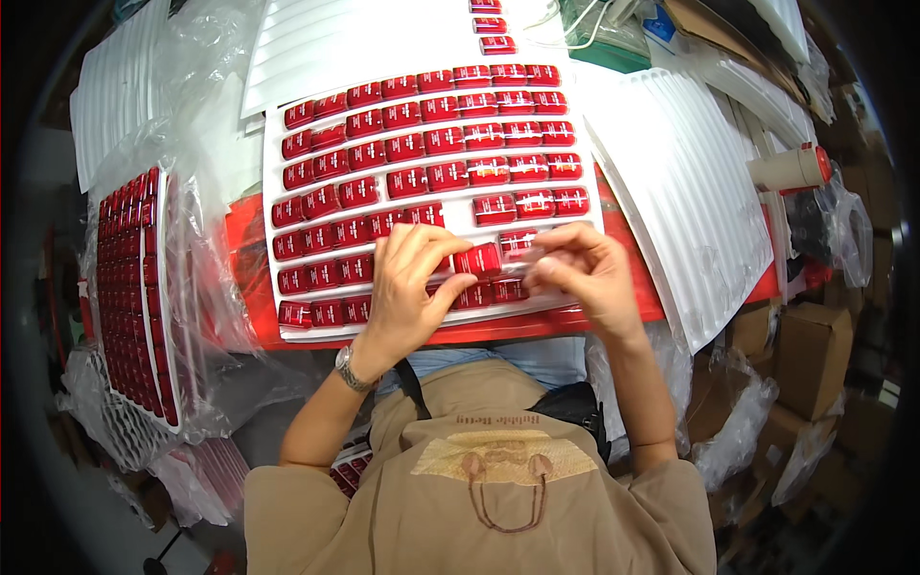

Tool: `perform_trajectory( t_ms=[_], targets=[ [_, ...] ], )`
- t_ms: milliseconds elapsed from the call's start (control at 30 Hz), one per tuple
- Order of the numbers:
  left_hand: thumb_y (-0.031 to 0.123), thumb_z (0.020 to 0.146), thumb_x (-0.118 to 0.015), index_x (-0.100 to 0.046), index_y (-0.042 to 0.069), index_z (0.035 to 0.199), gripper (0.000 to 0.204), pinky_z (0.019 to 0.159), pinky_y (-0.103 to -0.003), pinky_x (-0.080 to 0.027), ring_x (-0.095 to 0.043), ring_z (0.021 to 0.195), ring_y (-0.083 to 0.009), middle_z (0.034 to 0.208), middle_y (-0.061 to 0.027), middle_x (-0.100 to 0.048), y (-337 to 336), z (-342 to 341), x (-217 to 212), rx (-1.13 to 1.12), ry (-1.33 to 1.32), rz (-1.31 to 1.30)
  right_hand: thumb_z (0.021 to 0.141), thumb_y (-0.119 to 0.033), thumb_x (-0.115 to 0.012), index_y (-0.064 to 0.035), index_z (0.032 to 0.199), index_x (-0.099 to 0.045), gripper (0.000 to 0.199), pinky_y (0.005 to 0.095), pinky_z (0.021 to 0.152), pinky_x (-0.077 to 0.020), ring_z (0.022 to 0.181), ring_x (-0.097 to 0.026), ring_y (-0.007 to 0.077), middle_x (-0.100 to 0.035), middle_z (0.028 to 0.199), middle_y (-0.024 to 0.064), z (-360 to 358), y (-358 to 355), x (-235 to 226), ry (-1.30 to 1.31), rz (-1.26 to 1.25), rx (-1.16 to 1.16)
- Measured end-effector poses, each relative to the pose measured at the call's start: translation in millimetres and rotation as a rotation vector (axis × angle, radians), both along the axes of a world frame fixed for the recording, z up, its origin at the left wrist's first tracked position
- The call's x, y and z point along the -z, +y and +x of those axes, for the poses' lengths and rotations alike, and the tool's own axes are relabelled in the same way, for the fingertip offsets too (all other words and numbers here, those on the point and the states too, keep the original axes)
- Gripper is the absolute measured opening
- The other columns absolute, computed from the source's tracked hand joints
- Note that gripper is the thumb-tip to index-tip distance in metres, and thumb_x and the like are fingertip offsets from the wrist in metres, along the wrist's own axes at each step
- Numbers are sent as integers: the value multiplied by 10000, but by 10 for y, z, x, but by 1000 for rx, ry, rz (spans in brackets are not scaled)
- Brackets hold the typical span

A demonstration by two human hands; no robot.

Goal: The recorder is sorting and placing small red objects, likely component parts or accessories, into plastic trays for packaging.

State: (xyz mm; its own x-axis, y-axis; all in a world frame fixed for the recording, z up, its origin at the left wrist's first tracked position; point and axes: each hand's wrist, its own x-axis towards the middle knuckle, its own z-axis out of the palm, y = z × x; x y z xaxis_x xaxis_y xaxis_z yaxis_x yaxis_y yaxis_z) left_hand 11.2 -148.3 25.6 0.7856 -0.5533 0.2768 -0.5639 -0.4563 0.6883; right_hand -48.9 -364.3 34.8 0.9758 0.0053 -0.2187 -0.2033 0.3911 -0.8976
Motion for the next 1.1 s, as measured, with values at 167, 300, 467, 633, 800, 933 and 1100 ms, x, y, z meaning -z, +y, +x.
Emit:
perform_trajectory(
  t_ms=[167,300,467,633,800,933,1100],
  targets=[
    [31,744,-710,-597,-15,1013,296,727,-334,-497,-581,815,-263,969,-136,-553,-31,-66,28,57,280,-253,797,-25,-707,13,1109,-571,342,192,575,-422,667,-502,49,-477,965,16,51,294,113,-196,-570,-61],
    [51,715,-720,-604,9,1018,327,788,-343,-420,-523,911,-242,960,-96,-560,-31,-10,33,-24,-33,84,724,-219,-784,3,1123,-564,506,337,661,-466,764,-559,230,-558,910,118,-75,-292,-224,-235,-1209,330],
    [150,705,-738,-629,47,1022,350,818,-385,-340,-486,933,-226,957,-57,-551,-350,3,156,9,-171,116,799,-170,-684,-7,1047,-591,311,416,734,-455,855,-576,313,-580,953,145,-612,-1473,-33,234,-2126,428],
    [203,663,-771,-648,58,1017,402,805,-372,-336,-500,909,-207,946,-34,-564,-112,-157,-32,-22,-177,148,843,-43,-605,9,1056,-584,221,330,699,-473,784,-590,196,-600,917,104,-657,-1547,35,71,-1678,490],
    [223,654,-783,-675,73,985,379,803,-355,-335,-515,902,-185,928,-16,-599,-15,-328,66,-14,-285,224,842,38,-602,23,1148,-550,310,228,703,-498,775,-592,87,-625,928,70,-402,-637,-137,-111,-562,342],
    [193,653,-790,-672,61,978,370,788,-341,-362,-528,884,-202,924,-30,-610,-19,-410,-24,-31,-83,52,816,47,-643,19,1072,-545,275,230,687,-522,815,-639,133,-653,909,108,-429,51,-261,-114,-246,292],
    [189,637,-798,-673,65,964,372,727,-333,-367,-527,824,-209,896,-30,-605,-118,-500,10,-26,41,-277,729,-103,-764,5,1083,-611,401,299,581,-444,668,-570,205,-575,777,105,-493,435,-110,-500,-967,159]
  ],
)
